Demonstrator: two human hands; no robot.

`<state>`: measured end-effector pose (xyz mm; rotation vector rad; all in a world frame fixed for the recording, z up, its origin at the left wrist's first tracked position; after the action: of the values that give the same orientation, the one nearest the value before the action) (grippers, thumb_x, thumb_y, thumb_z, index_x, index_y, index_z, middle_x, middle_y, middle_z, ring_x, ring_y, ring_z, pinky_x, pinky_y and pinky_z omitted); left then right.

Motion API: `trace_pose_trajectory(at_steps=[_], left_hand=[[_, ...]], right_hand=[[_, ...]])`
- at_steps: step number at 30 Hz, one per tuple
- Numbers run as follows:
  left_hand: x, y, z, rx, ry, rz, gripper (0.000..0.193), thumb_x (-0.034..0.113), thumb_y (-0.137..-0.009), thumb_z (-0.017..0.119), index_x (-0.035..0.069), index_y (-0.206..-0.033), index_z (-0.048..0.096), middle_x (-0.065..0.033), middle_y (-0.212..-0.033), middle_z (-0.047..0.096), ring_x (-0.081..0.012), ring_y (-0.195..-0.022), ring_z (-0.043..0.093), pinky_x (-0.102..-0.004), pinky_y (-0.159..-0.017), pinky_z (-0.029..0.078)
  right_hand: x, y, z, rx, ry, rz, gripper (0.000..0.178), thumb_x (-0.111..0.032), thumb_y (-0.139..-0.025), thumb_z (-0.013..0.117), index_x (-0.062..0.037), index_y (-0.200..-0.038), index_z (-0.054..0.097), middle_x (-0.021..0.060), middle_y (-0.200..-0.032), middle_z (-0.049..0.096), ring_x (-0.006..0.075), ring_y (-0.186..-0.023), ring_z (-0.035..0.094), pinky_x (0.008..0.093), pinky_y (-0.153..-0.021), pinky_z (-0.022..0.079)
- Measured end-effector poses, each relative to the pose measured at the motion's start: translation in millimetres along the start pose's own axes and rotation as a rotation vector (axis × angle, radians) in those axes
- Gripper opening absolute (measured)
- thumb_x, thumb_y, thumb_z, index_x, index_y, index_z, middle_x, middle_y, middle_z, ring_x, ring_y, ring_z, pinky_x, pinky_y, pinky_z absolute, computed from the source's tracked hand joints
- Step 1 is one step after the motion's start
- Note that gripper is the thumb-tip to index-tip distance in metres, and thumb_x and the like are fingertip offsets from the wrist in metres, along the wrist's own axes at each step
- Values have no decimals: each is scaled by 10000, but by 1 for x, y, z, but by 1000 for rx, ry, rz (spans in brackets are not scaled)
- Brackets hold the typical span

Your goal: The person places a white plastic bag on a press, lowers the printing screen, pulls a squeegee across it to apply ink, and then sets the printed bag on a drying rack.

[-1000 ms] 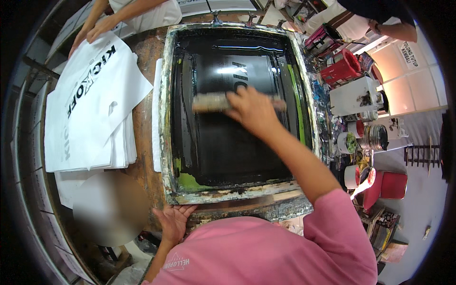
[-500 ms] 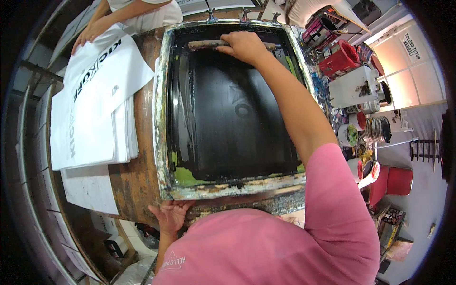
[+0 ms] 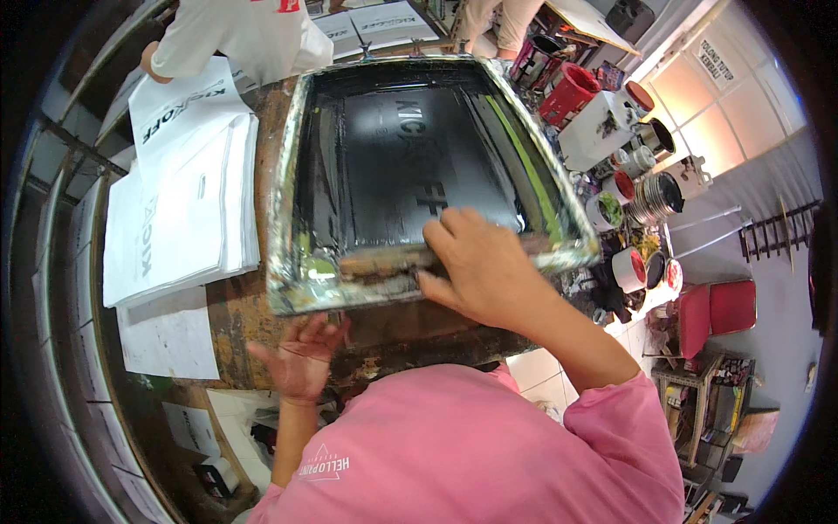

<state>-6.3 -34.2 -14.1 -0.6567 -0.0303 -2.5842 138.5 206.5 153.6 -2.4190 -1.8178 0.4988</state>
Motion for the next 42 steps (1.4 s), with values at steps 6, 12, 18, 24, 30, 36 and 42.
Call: trace_pose_trajectory(at_steps=[6,12,18,24,30,36,42], left_hand=[[55,-80,107,-214,-17,185,1015,818,-885,446,100,-1589,307,-181,-1620,341,-406,-1502,296,-647,-1209,205],[-6,-82,18,339,-2493,110,986,794,-905,421,94,-1591,321,-236,-1655,224,-433,-1550,87,-689,-1186,0],[-27,-86,5,276,-2529,-320,1083,832,-858,454,32,-1576,325,-221,-1667,196,-413,-1562,24,-760,-1103,-165],[-28,-91,7,406,-2623,-171,1095,793,-855,513,-19,-1564,315,-211,-1661,230,-398,-1568,21,-757,-1124,-118],[-13,-116,44,253,-2275,99,818,513,-889,717,-19,-1465,482,-232,-1464,537,-413,-1478,350,-715,-1174,1],[37,-169,89,473,-1774,539,351,63,-882,717,-16,-1223,692,-222,-1270,679,-372,-1314,574,-537,-1197,295],[128,-113,54,699,-1537,559,449,44,-928,664,-34,-1367,609,-203,-1371,628,-259,-1311,560,-384,-1129,402]], right_hand=[[1,-72,-86,516,297,-70,272,-361,-851,635,-92,-818,637,123,-807,660,297,-765,638,495,-846,420],[-4,-108,-119,597,231,-222,311,-315,-864,589,-8,-858,638,155,-761,628,338,-703,595,454,-695,419],[13,-130,-137,453,103,66,327,-292,-824,590,4,-686,600,156,-591,589,306,-532,565,430,-625,460],[38,-141,-144,438,133,27,316,-309,-860,573,-2,-798,615,169,-701,609,324,-628,582,432,-700,455],[45,-149,-157,456,128,40,327,-325,-896,557,-7,-911,630,183,-811,630,341,-725,599,434,-776,449],[41,-155,-161,432,144,43,357,-342,-932,540,-13,-1023,645,196,-922,650,359,-821,616,436,-851,443],[38,-150,-151,451,184,-75,403,-359,-968,524,-18,-1135,661,210,-1032,670,377,-917,633,438,-926,437]])
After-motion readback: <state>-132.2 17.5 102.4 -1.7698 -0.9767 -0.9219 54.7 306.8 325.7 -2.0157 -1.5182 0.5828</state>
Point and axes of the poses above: each hand's wrist, its own y-axis away from the middle knuckle, its own z-axis out of the palm, x = y × z, the point moved 5 cm from there along -y, towards the middle knuckle
